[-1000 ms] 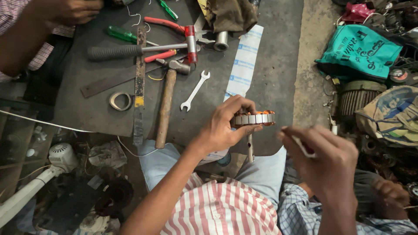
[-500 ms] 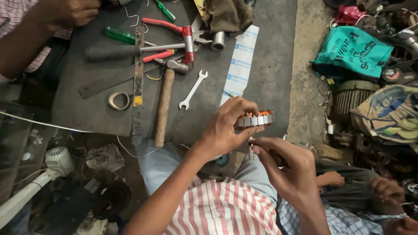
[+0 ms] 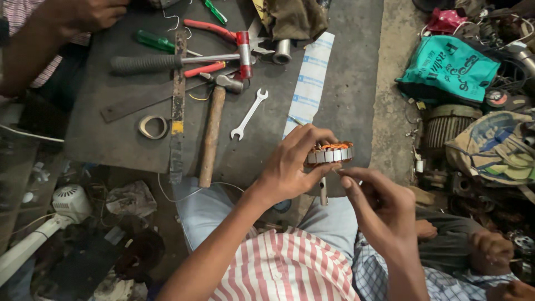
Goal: The person winds copper wire by hand around a small cylindrical motor armature held in their left hand. They repeatedly wrap the wire around the slots of the armature, adjusting the wire with their right hand throughout the process.
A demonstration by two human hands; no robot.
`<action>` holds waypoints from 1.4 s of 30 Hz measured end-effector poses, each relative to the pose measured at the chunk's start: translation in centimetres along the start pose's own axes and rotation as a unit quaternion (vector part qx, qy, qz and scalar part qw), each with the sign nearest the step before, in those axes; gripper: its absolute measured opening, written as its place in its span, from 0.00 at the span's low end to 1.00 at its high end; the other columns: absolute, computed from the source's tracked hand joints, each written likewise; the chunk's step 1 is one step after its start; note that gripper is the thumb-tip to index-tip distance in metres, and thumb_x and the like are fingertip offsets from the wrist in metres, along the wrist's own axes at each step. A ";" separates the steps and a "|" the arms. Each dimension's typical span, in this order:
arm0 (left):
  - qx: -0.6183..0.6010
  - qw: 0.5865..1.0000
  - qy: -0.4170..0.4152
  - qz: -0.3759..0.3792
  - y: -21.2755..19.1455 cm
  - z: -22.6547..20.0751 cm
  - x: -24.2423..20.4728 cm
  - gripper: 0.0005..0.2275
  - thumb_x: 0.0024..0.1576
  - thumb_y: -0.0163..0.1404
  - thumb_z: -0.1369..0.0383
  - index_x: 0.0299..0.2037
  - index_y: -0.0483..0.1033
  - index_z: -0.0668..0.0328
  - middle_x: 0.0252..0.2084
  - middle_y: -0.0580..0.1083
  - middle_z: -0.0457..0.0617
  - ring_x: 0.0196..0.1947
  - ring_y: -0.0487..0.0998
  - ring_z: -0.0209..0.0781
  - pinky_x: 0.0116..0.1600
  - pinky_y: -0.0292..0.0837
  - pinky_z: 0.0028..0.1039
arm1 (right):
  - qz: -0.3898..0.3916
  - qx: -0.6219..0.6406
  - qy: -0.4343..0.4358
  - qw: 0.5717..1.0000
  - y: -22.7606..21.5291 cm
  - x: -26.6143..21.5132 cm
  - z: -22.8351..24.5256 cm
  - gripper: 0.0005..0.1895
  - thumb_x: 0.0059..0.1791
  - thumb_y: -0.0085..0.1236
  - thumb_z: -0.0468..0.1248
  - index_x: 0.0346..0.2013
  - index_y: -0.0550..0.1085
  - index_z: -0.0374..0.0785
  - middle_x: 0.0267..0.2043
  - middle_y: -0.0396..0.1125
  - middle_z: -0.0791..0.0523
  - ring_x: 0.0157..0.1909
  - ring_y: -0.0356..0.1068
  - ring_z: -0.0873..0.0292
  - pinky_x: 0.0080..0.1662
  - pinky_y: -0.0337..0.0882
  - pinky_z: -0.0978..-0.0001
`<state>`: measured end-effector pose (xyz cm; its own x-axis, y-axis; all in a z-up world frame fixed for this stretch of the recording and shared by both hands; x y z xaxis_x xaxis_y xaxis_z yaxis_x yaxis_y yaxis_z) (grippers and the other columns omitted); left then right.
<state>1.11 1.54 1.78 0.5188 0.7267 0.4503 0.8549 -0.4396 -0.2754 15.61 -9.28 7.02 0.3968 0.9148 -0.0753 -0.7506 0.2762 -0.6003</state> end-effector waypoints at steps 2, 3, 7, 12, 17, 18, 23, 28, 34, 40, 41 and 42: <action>-0.001 1.000 0.018 -0.001 0.0 -0.2 0.0 0.18 0.56 0.62 0.66 0.54 0.70 0.54 0.45 0.72 0.49 0.48 0.76 0.52 0.53 0.72 0.40 | 0.002 0.006 -0.025 1.000 0.2 0.1 0.2 0.09 0.51 0.61 0.33 0.44 0.80 0.33 0.17 0.57 0.65 0.21 0.51 0.74 0.24 0.49 0.77; -0.002 1.000 0.022 -0.002 0.0 -0.2 0.0 0.18 0.56 0.62 0.66 0.53 0.71 0.53 0.46 0.73 0.48 0.49 0.76 0.51 0.53 0.72 0.40 | 0.004 0.009 -0.038 0.999 0.3 0.2 0.3 0.09 0.51 0.61 0.33 0.43 0.80 0.32 0.18 0.58 0.66 0.22 0.52 0.75 0.24 0.49 0.77; -0.011 1.000 -0.001 0.006 0.0 -0.1 0.0 0.17 0.55 0.63 0.67 0.52 0.72 0.51 0.45 0.73 0.47 0.49 0.77 0.49 0.52 0.74 0.38 | 0.001 0.012 -0.018 1.000 0.2 0.4 -0.2 0.09 0.51 0.60 0.33 0.44 0.80 0.32 0.19 0.57 0.66 0.22 0.50 0.74 0.25 0.48 0.77; -0.019 0.999 -0.029 0.009 -0.2 0.1 0.0 0.16 0.55 0.63 0.68 0.50 0.72 0.54 0.45 0.72 0.48 0.47 0.77 0.48 0.48 0.73 0.37 | -0.011 0.043 0.034 0.998 -0.2 0.3 -1.6 0.10 0.51 0.61 0.33 0.45 0.79 0.31 0.19 0.55 0.66 0.22 0.49 0.73 0.25 0.47 0.77; -0.028 0.999 -0.037 0.001 -0.4 0.3 0.2 0.16 0.55 0.63 0.67 0.49 0.72 0.56 0.43 0.72 0.48 0.44 0.76 0.46 0.48 0.73 0.35 | -0.016 -0.020 0.015 1.000 -1.0 -0.4 -1.9 0.09 0.51 0.61 0.32 0.45 0.80 0.32 0.18 0.56 0.65 0.22 0.50 0.73 0.24 0.48 0.76; -0.027 0.999 -0.032 0.001 -0.4 0.3 0.2 0.16 0.55 0.63 0.67 0.49 0.72 0.56 0.43 0.72 0.48 0.44 0.76 0.46 0.48 0.73 0.36 | -0.017 -0.031 0.018 0.999 -1.1 -0.6 -2.0 0.09 0.50 0.61 0.32 0.45 0.80 0.33 0.17 0.55 0.64 0.21 0.50 0.73 0.24 0.48 0.76; -0.021 1.000 -0.019 0.000 -0.3 0.3 0.2 0.16 0.55 0.64 0.67 0.49 0.72 0.57 0.43 0.72 0.48 0.44 0.76 0.47 0.49 0.73 0.36 | -0.021 -0.087 -0.037 0.995 -0.1 -1.7 -1.0 0.13 0.48 0.61 0.30 0.48 0.80 0.37 0.15 0.56 0.58 0.19 0.50 0.69 0.23 0.52 0.73; -0.025 0.999 -0.029 0.001 -0.3 0.3 0.1 0.17 0.55 0.63 0.67 0.51 0.71 0.58 0.44 0.73 0.49 0.45 0.77 0.48 0.49 0.73 0.36 | -0.037 -0.143 -0.140 0.979 1.3 -2.5 0.7 0.16 0.47 0.61 0.29 0.49 0.79 0.40 0.26 0.71 0.53 0.20 0.65 0.64 0.27 0.65 0.69; -0.002 1.000 -0.020 0.024 -0.3 0.6 0.3 0.18 0.55 0.64 0.68 0.53 0.72 0.57 0.47 0.73 0.50 0.49 0.77 0.52 0.52 0.74 0.38 | -0.048 -0.220 -0.195 0.955 1.2 -2.6 0.6 0.23 0.44 0.60 0.26 0.53 0.79 0.45 0.29 0.72 0.53 0.24 0.70 0.57 0.30 0.69 0.63; -0.014 0.997 -0.008 0.082 -0.8 0.6 0.7 0.18 0.56 0.61 0.67 0.56 0.74 0.55 0.51 0.73 0.50 0.52 0.78 0.51 0.55 0.76 0.36 | -0.059 -0.274 -0.155 0.947 0.4 -1.2 -1.4 0.24 0.45 0.61 0.26 0.54 0.81 0.50 0.23 0.68 0.54 0.20 0.66 0.57 0.29 0.66 0.62; -0.010 0.996 -0.002 0.087 -0.9 0.5 0.7 0.18 0.57 0.61 0.67 0.56 0.74 0.55 0.51 0.74 0.50 0.52 0.78 0.50 0.55 0.75 0.37 | -0.067 -0.282 -0.158 0.944 0.1 -1.0 -1.6 0.24 0.46 0.61 0.26 0.53 0.81 0.50 0.23 0.67 0.53 0.21 0.65 0.57 0.29 0.66 0.62; -0.008 0.997 0.006 0.081 -0.8 0.3 0.7 0.17 0.56 0.61 0.66 0.55 0.75 0.55 0.50 0.74 0.50 0.52 0.78 0.50 0.55 0.75 0.37 | -0.075 -0.289 -0.160 0.941 -0.1 -0.8 -1.8 0.23 0.47 0.61 0.26 0.53 0.82 0.50 0.23 0.67 0.52 0.21 0.64 0.57 0.30 0.66 0.61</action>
<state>0.77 2.62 2.05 0.6505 0.6386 0.4111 0.7593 -0.5597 -0.3319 16.30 -10.54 5.72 0.2270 0.9456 0.2328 -0.2484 0.2874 -0.9251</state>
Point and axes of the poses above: each hand's wrist, its own x-axis towards the middle knuckle, its own y-axis out of the palm, z = x × y, the point moved 4 cm from there along x, towards the middle knuckle
